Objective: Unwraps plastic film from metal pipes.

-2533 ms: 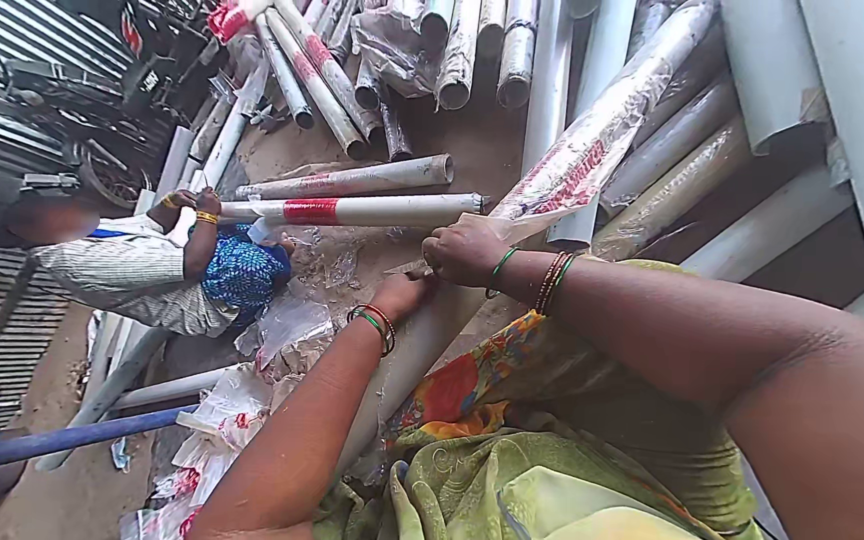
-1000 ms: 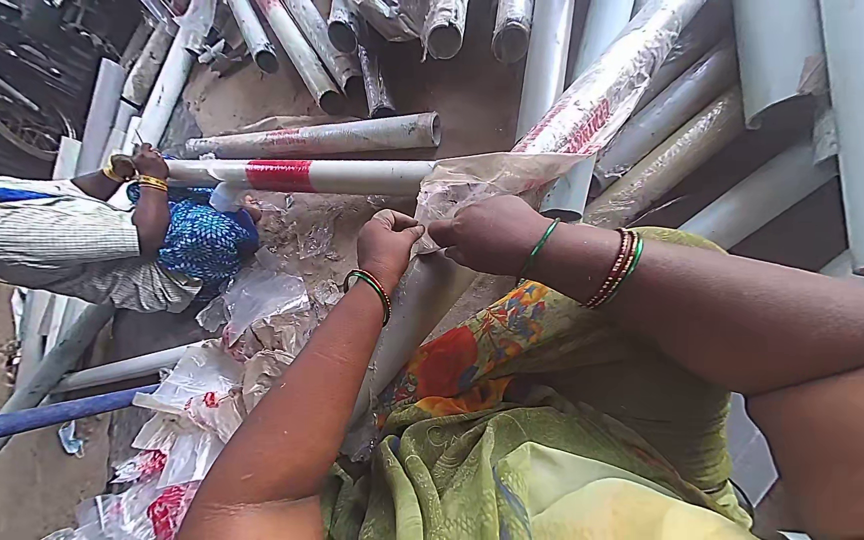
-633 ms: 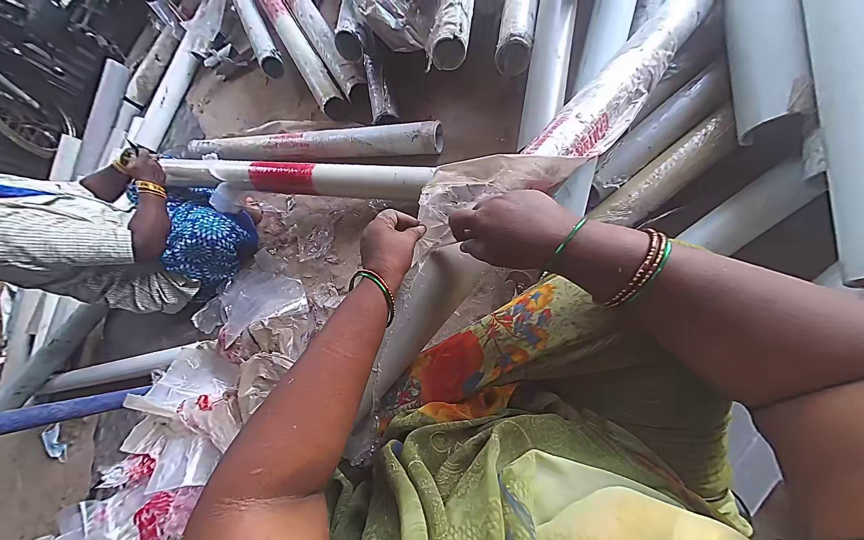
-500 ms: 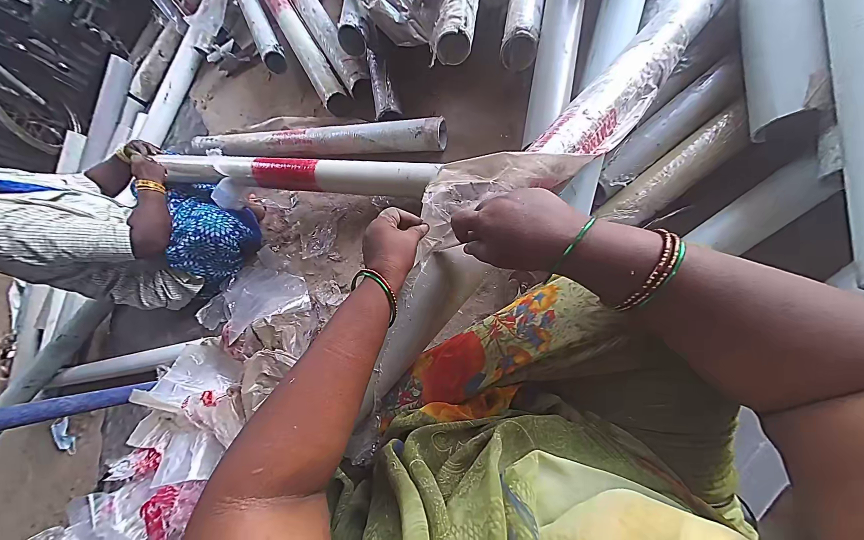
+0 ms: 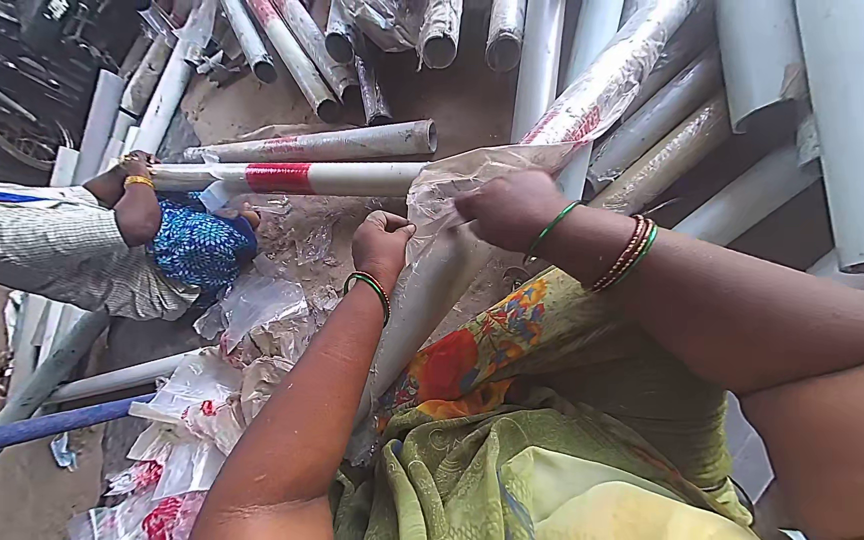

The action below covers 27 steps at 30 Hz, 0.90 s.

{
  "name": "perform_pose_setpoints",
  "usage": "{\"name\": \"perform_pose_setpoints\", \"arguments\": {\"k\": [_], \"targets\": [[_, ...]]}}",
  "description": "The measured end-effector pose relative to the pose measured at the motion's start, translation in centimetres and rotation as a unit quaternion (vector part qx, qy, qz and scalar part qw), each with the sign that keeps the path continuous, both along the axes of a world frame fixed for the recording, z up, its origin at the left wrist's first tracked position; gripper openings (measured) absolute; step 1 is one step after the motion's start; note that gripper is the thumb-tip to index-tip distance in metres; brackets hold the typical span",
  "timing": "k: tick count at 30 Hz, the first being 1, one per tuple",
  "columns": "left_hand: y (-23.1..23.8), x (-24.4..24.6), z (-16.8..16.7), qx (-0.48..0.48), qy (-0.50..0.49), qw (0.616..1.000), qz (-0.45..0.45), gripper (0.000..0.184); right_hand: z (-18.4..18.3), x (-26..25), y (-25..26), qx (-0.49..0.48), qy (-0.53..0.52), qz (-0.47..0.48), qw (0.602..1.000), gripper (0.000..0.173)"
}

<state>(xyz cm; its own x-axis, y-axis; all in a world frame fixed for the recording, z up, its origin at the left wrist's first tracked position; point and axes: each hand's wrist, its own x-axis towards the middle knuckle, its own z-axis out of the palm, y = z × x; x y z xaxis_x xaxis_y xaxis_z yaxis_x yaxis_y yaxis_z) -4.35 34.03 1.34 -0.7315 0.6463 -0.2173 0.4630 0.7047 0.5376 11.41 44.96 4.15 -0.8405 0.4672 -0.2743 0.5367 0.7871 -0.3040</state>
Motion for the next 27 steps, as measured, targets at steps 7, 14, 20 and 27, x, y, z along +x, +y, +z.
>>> {"name": "perform_pose_setpoints", "arguments": {"k": [7, 14, 20, 27], "targets": [[0.2, -0.5, -0.2, -0.004, -0.009, 1.0, 0.009, 0.022, 0.8, 1.9, 2.9, -0.016, 0.027, -0.03, 0.999, 0.021], [0.3, -0.3, 0.0, -0.008, 0.002, 1.0, 0.006, 0.021, -0.1, 0.0, 0.1, -0.022, 0.048, 0.088, 0.995, 0.017], [0.3, -0.1, 0.1, -0.01, 0.0, 1.0, 0.01, 0.02, -0.1, -0.7, -0.2, -0.007, 0.022, 0.088, 0.996, 0.017], [0.1, 0.0, 0.0, 0.004, 0.006, 1.0, 0.001, 0.019, -0.2, -2.9, -2.1, 0.011, -0.008, 0.091, 0.996, 0.021]]}}
